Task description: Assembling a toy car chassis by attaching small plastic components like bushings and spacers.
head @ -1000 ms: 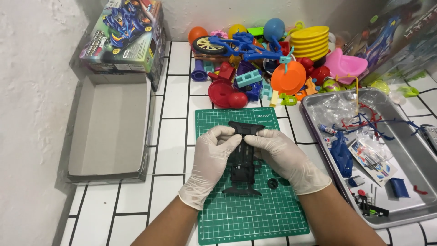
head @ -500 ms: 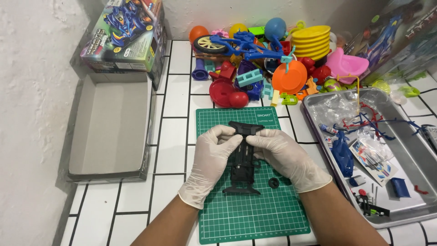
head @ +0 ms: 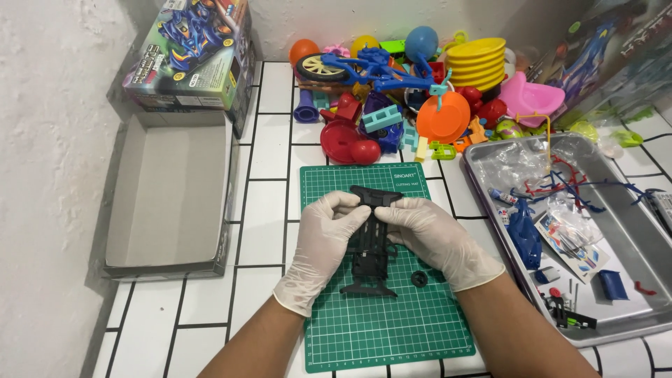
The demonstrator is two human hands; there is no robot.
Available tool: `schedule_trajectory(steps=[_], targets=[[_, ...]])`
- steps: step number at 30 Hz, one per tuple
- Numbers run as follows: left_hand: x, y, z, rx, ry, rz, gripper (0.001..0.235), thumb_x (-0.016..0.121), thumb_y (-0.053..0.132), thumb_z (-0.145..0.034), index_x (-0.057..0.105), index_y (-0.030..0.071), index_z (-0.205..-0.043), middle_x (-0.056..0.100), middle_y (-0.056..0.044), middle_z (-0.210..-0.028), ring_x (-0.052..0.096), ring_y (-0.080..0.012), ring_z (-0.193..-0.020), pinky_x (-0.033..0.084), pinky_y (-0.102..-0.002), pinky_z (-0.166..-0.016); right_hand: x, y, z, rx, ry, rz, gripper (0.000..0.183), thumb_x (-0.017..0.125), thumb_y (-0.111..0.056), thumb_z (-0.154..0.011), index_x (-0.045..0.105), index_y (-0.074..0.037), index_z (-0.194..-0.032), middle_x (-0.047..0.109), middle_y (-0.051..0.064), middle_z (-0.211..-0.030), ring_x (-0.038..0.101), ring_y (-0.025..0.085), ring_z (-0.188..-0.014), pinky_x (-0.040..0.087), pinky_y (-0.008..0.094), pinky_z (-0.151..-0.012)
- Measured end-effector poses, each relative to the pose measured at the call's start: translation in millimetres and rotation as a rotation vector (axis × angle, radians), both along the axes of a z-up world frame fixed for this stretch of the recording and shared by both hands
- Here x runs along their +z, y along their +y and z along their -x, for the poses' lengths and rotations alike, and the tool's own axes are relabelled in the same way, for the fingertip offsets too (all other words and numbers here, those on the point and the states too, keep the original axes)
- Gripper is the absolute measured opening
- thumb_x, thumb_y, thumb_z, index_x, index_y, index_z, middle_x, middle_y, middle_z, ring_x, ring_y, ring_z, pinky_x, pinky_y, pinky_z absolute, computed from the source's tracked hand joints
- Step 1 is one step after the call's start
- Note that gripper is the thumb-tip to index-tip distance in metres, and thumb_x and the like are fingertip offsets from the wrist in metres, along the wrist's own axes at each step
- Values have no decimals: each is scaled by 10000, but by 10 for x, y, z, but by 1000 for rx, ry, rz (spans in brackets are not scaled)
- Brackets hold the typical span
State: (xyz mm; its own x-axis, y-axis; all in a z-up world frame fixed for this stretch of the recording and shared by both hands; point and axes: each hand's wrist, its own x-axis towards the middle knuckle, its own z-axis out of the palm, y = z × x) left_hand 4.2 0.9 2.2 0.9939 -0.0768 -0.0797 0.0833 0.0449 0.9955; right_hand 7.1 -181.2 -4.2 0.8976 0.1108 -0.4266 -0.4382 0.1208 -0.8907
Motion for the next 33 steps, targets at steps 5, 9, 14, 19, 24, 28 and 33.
schedule_trajectory(steps=[5,9,14,19,24,28,33], targets=[[-60,-24,-18,16,9,15,281,879,190,-810,773,58,-1034,774,-83,-857,587,-45,-723,505,-179,-650,-101,-41,-39,-3,1,-31,244,820,-265,-859,776,-56,-977,778,84,-919,713,192,-772,501,304,-760],[-14,24,-55,90,6,15,266,860,192,-836,773,67,-1055,772,-76,-869,588,-50,-738,534,-196,-668,118,-117,16,-13,-34,-24,332,714,-350,-947,772,-56,-1089,764,72,-919,720,182,-805,539,310,-791],[-70,41,-94,106,-16,10,252,854,176,-840,773,75,-1056,779,-88,-889,622,-72,-749,549,-217,-689,322,60,131,-8,-101,54,447,731,-309,-924,717,3,-1242,746,86,-962,696,188,-846,528,330,-812],[-15,29,-39,78,15,73,252,821,141,-861,779,62,-1097,786,-117,-925,701,-132,-824,606,-265,-772,236,110,136,-47,-107,114,320,798,-231,-893,757,-15,-1124,730,71,-860,666,163,-766,514,289,-728],[41,0,10,38,7,97,299,754,187,-920,758,56,-1189,774,-129,-1025,694,-160,-960,598,-319,-888,321,156,184,-114,-126,122,276,831,-230,-863,781,-43,-1060,756,64,-861,675,146,-739,527,261,-690],[-9,-22,17,9,3,91,322,779,147,-872,760,92,-1188,770,-83,-1008,685,-129,-950,604,-304,-872,364,188,221,-125,-132,128,263,835,-221,-865,789,-39,-1050,758,72,-863,667,147,-741,527,261,-693],[45,-73,19,80,20,100,325,802,153,-840,763,95,-1158,771,-65,-965,670,-111,-912,597,-294,-866,386,182,225,-165,-196,175,316,806,-220,-881,774,-10,-1115,767,125,-907,693,177,-776,568,294,-744]])
